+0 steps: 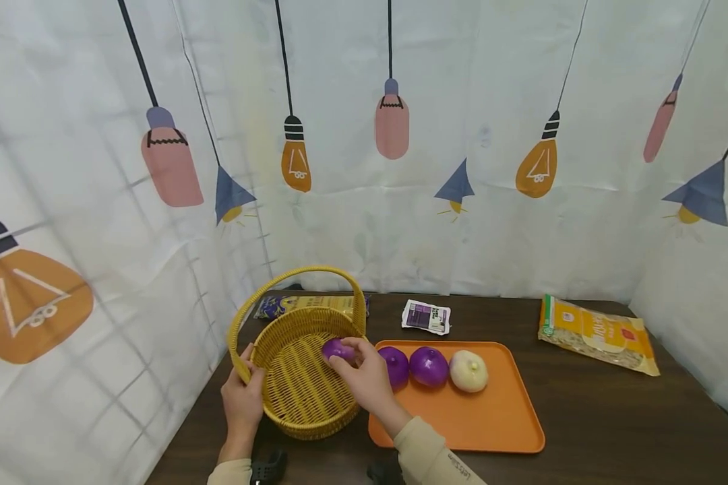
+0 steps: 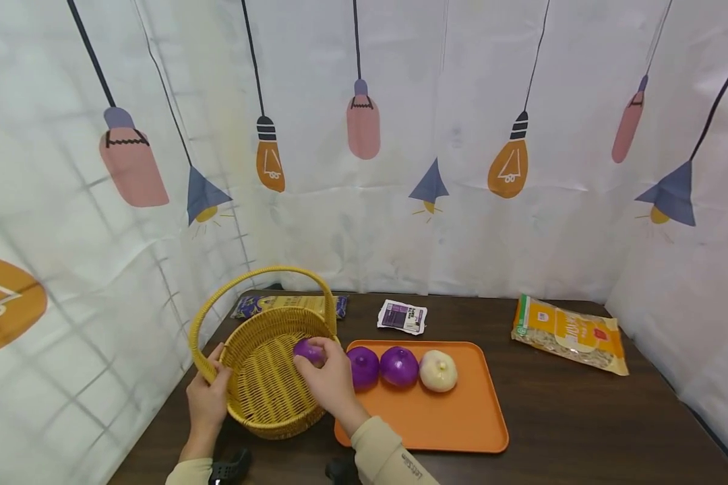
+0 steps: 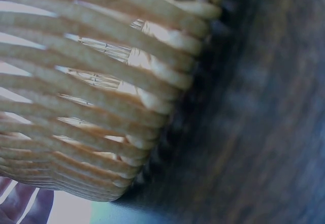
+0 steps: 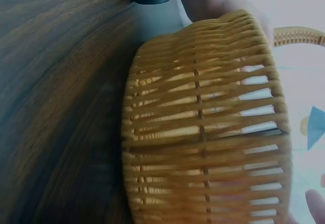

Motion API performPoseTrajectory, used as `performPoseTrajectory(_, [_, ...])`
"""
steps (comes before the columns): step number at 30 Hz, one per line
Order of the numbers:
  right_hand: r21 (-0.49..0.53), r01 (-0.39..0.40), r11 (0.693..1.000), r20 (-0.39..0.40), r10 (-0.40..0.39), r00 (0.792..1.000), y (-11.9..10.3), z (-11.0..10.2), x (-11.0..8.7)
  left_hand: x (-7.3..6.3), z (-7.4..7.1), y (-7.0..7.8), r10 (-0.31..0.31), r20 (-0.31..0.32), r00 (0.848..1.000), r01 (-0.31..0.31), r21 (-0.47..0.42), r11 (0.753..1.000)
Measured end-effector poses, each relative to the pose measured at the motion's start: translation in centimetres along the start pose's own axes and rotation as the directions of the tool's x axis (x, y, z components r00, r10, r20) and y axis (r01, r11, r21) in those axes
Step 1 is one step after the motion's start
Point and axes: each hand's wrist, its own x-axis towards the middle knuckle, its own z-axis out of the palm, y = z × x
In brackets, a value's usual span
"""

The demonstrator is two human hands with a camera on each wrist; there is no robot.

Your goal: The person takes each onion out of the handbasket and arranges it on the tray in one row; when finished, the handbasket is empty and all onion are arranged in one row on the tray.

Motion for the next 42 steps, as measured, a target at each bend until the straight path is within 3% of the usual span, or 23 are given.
performPoseTrajectory(10, [-0.167,0.019,0.986,-0.040,-0.026,0.999,0.6,1.3,1.6,-0.1,0.1,-0.1,0.017,-0.001,1.000,-0.017,-0.001,1.000])
performPoseTrajectory(18, [-0.298,0.007,0.955,-0.032,-0.017,0.999,1.2,2.1,2.7,-0.2,0.0,-0.2,0.024,-0.004,1.000,-0.024,0.000,1.000])
performPoseTrajectory(27, [-0.344,-0.040,0.938,-0.039,0.028,0.999,1.8,3.0,3.8,-0.2,0.0,0.0,0.008,0.009,1.000,-0.008,-0.009,1.000])
performPoseTrajectory(42, [-0.391,0.038,0.919,0.028,-0.029,0.999,1.8,3.3,3.1,-0.3,0.1,0.1,0.013,0.009,1.000,-0.013,-0.013,1.000])
